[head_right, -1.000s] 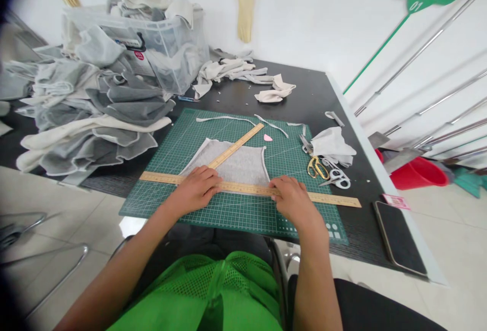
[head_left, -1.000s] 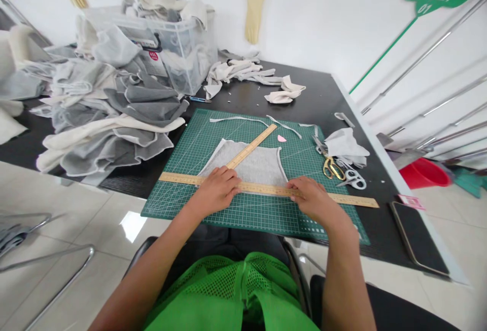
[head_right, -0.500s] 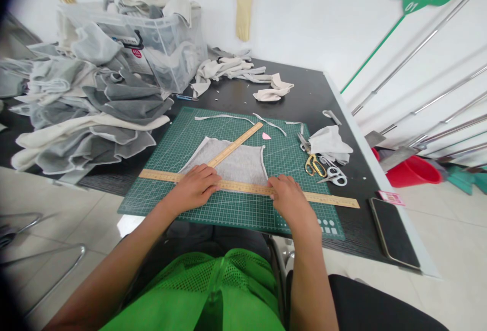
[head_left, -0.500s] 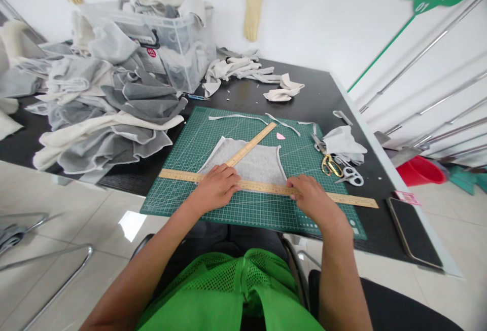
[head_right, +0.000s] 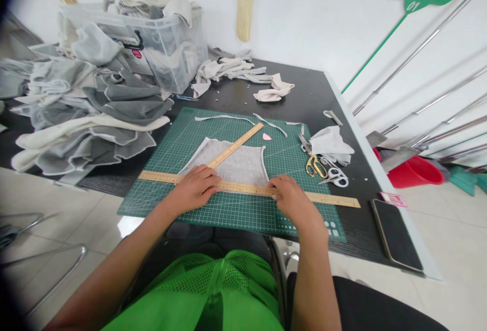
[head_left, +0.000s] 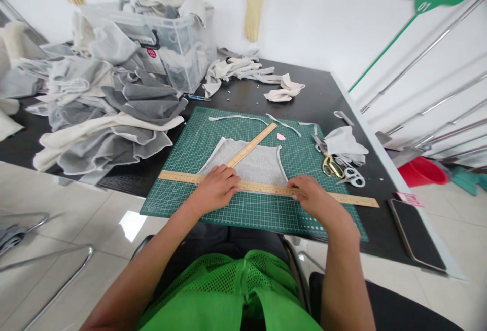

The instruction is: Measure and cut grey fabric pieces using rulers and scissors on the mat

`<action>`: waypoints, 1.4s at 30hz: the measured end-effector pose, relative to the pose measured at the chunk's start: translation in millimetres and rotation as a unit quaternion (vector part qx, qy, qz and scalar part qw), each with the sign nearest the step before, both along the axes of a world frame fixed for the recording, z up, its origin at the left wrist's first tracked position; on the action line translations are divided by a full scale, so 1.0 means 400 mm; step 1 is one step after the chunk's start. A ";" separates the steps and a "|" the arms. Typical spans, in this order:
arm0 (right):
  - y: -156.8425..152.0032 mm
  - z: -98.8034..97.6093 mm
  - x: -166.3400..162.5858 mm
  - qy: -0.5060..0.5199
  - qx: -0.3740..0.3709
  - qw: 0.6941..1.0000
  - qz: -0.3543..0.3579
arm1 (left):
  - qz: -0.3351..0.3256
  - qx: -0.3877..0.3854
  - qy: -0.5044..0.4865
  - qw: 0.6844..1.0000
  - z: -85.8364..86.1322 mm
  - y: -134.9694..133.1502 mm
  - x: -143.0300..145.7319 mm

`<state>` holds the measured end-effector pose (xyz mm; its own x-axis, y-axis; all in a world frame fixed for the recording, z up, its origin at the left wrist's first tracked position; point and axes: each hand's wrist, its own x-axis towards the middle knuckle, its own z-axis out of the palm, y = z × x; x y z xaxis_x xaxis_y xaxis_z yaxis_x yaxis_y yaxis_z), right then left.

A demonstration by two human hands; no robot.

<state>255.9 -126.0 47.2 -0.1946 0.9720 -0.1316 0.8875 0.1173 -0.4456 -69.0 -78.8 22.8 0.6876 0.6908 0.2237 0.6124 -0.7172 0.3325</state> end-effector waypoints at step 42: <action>0.033 -0.016 -0.246 0.039 0.033 0.999 0.014 | 0.085 0.021 -0.151 0.985 0.001 0.001 -0.005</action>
